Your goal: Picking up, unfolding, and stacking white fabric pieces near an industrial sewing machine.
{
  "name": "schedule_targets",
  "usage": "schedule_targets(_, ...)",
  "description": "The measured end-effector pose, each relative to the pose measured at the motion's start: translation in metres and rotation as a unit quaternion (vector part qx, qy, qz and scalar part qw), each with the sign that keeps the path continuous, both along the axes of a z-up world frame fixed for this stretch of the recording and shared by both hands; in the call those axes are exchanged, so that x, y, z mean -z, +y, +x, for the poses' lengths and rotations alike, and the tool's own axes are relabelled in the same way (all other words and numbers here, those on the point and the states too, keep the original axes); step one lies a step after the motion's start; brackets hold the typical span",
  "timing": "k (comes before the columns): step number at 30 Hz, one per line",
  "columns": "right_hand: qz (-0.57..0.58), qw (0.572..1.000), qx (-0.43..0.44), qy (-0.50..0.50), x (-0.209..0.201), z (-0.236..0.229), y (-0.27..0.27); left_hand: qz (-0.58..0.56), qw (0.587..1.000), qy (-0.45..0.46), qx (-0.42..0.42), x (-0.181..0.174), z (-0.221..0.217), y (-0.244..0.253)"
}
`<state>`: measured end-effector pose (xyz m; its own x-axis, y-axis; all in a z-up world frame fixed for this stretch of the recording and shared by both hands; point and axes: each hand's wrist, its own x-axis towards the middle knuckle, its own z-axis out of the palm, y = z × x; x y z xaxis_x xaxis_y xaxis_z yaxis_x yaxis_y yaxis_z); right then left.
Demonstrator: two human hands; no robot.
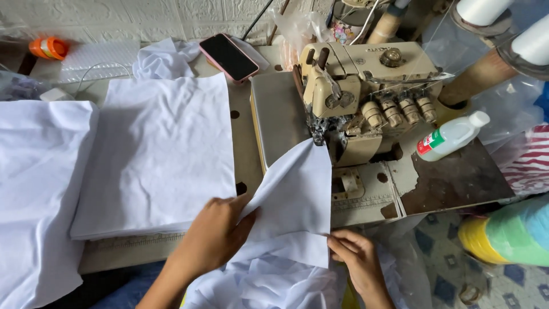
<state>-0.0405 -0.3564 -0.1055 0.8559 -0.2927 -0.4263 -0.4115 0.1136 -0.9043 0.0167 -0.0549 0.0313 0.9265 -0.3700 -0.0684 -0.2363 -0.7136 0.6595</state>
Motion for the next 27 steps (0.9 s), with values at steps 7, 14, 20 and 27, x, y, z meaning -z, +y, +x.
schedule_targets(7, -0.042, 0.978, -0.147, -0.141, -0.033, -0.020, -0.018, -0.615, 0.550, 0.528, -0.198, 0.035, 0.005, -0.008)
schedule_targets(14, 0.147, 0.983, -0.093, -0.055, -0.019, -0.021, -0.022, -0.481, 0.547, 0.663, -0.172, 0.107, -0.020, -0.017)
schedule_targets(20, 0.068, 0.994, -0.081, -0.004, -0.044, -0.020, -0.027, -0.279, 0.732, 0.614, -0.101, 0.024, -0.031, -0.023)
schedule_targets(27, 0.043, 0.995, -0.082, 0.047, -0.059, -0.012, -0.032, -0.086, 0.822, 0.563, 0.001, -0.015, -0.013, -0.032)
